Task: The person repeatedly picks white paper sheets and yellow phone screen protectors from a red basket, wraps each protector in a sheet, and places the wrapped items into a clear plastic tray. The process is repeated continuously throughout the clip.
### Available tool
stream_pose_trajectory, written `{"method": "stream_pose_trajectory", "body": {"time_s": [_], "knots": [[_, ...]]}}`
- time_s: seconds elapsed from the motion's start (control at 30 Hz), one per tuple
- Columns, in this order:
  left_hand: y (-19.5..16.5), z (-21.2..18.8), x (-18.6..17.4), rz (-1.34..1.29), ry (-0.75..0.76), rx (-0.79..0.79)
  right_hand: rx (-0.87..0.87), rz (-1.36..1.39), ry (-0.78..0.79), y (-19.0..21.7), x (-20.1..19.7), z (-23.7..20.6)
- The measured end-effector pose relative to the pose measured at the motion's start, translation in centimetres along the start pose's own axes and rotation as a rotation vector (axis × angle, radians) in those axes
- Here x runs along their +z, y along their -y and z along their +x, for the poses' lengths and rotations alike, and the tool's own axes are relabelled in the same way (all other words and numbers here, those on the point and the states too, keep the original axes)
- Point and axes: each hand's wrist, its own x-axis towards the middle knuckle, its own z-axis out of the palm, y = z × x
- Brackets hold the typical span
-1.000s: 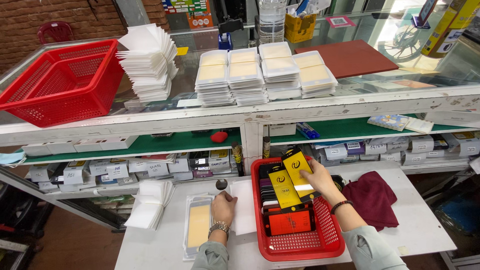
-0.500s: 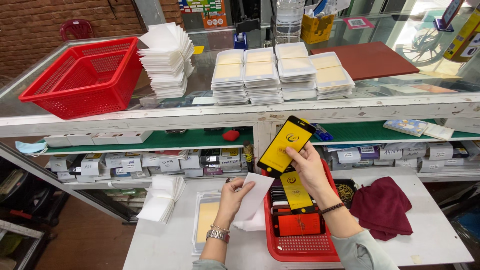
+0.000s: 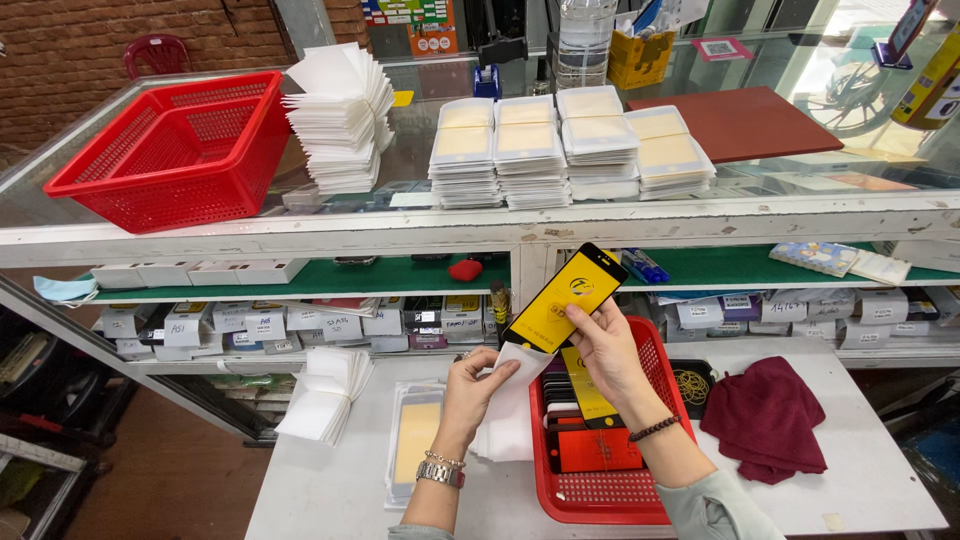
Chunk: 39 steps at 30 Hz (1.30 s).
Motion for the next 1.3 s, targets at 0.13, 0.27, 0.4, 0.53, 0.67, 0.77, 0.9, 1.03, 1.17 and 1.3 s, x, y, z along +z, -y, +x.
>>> {"method": "stream_pose_trajectory", "body": {"time_s": [0.13, 0.27, 0.4, 0.53, 0.67, 0.77, 0.9, 1.03, 1.17, 1.3], "knots": [[0.3, 0.0, -0.3, -0.088, 0.010, -0.069, 0.064, -0.165, 0.018, 0.2, -0.1, -0.2], [0.6, 0.3, -0.5, -0.139, 0.039, -0.183, 0.159, -0.530, 0.194, 1.4, 0.7, 0.1], [0.9, 0.5, -0.8, -0.193, 0.032, -0.240, -0.044, -0.535, 0.132, 3.5, 1.7, 1.4], [0.7, 0.7, -1.0, -0.267, 0.001, -0.275, -0.130, -0.959, 0.095, 2.9, 2.6, 1.3], [0.6, 1.3, -1.6, -0.290, -0.082, -0.314, -0.040, -1.010, 0.339, -1.5, 2.1, -0.8], [1.0, 1.0, -3.5, -0.084, -0.243, -0.391, 0.030, -1.008, 0.366, -3.9, 0.2, -0.2], [1.6, -0.1, -8.1, 0.181, -0.466, -0.352, 0.031, -1.541, 0.070, -2.8, -5.0, 0.8], [1.8, -0.5, -9.2, 0.769, -0.564, -0.416, 0.289, -1.992, -0.017, -3.2, -6.8, -0.6], [2.7, -0.5, -5.2, 1.315, -0.776, 0.279, 0.262, -1.994, -0.030, -3.8, -7.0, -1.7], [3.1, 0.7, -0.6, 0.914, -0.226, -0.328, 0.258, -1.840, -0.079, -3.4, -7.1, -1.4]]}}
